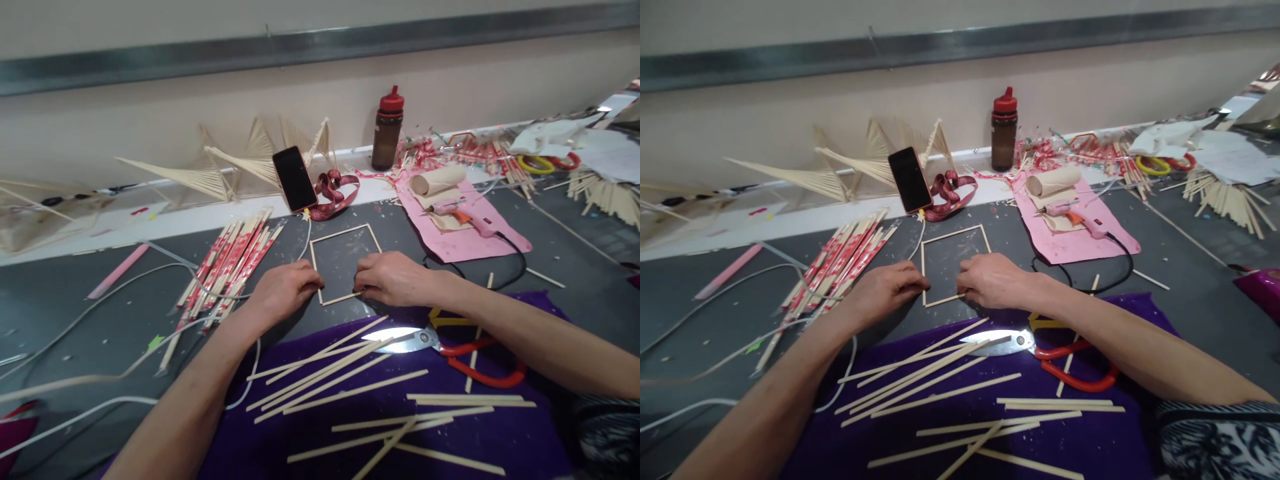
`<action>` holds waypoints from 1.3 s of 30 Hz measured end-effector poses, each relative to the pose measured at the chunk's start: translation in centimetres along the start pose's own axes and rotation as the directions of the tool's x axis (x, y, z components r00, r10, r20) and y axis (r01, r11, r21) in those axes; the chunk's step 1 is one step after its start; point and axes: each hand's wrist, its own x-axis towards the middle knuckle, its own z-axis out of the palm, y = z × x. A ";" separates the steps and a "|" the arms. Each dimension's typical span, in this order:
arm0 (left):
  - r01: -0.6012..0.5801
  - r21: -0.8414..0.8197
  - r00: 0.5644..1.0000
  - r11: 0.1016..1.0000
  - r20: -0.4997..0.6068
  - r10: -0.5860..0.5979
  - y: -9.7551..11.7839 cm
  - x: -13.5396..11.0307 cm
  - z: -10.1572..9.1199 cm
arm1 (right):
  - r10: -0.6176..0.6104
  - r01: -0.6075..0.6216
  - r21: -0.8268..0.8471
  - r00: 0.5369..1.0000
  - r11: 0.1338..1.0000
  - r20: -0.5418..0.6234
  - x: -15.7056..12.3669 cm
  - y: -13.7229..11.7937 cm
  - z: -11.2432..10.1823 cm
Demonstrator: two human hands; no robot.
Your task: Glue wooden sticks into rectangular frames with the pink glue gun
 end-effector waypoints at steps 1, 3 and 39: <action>-0.002 -0.005 1.000 1.000 0.000 0.002 0.0 0.0 0.0 | -0.001 0.001 -0.004 1.000 1.000 0.000 0.0 0.0 0.1; -0.003 -0.017 1.000 1.000 -0.001 0.003 0.0 0.0 0.0 | -0.002 0.002 -0.013 1.000 1.000 -0.002 0.1 0.0 0.3; 0.008 -0.100 1.000 0.995 -0.024 -0.010 -1.5 0.9 0.4 | 0.054 -0.060 -0.076 0.995 0.995 -0.084 -2.3 1.1 -3.7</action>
